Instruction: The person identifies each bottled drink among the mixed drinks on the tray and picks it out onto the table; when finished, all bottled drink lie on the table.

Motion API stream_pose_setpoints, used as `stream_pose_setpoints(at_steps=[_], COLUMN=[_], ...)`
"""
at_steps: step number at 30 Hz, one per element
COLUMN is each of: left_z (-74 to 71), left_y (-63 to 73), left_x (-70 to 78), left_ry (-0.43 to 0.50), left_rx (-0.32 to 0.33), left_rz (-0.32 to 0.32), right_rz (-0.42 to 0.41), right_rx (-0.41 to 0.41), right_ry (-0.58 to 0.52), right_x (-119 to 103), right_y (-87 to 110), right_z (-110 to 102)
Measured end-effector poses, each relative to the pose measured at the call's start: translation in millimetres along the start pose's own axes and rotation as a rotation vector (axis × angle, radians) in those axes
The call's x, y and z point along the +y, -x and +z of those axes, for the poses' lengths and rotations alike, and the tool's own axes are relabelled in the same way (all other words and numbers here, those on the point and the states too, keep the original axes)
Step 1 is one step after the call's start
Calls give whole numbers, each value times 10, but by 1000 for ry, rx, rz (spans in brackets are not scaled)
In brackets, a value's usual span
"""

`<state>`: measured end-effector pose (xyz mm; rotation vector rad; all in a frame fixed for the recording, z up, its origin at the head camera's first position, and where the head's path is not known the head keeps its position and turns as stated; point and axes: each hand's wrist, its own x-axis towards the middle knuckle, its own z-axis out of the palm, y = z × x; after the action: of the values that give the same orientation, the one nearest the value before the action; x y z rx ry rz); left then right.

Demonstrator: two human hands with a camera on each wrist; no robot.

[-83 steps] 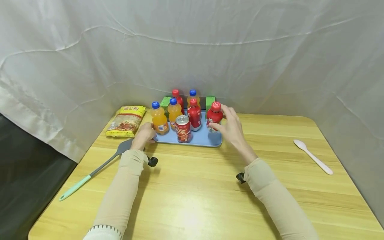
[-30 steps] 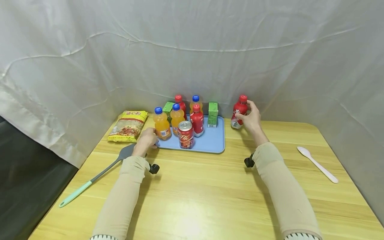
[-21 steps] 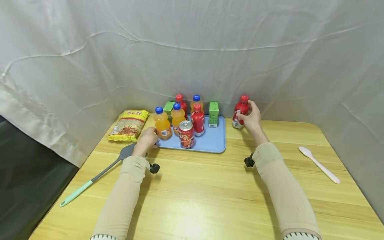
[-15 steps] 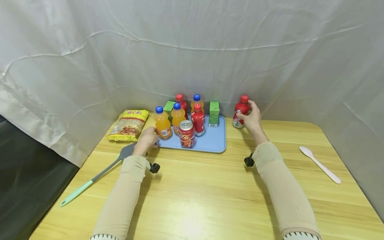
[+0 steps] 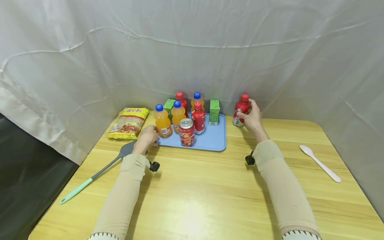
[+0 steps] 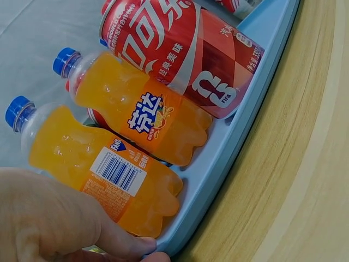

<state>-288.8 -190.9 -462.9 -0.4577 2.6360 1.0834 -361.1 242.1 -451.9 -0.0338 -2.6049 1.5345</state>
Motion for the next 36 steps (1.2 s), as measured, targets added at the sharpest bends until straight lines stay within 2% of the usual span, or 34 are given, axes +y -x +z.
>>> stream_pose_setpoints(at_steps=[14,16,19,23,26,30,33,36], left_z=[44,43,33,15,6,1,2,4], left_y=[12,11,9,11,19,35,43,49], left_x=[22,20,14,4,-5,-9,-9,-8], left_ry=[8,7,9,13,6,5,14,15], left_rx=[-10,-13,-14,-5,-3,-2,1,3], left_rz=[-8,-10,-8,-4,1,6,4,4], right_rz=[9,-10,-78,-226,-340,-461,-515,-534], right_rx=[-11,16,123,301,378,392,343,280], right_ry=[31,52,88,160,202,232,253,278], right_x=[60,33,-28,-140,-246,-377,-442,-482], right_y=[71,103,154,199,244,315,351,375], right_z=[-24,-24,-5,62,132,259,366,465])
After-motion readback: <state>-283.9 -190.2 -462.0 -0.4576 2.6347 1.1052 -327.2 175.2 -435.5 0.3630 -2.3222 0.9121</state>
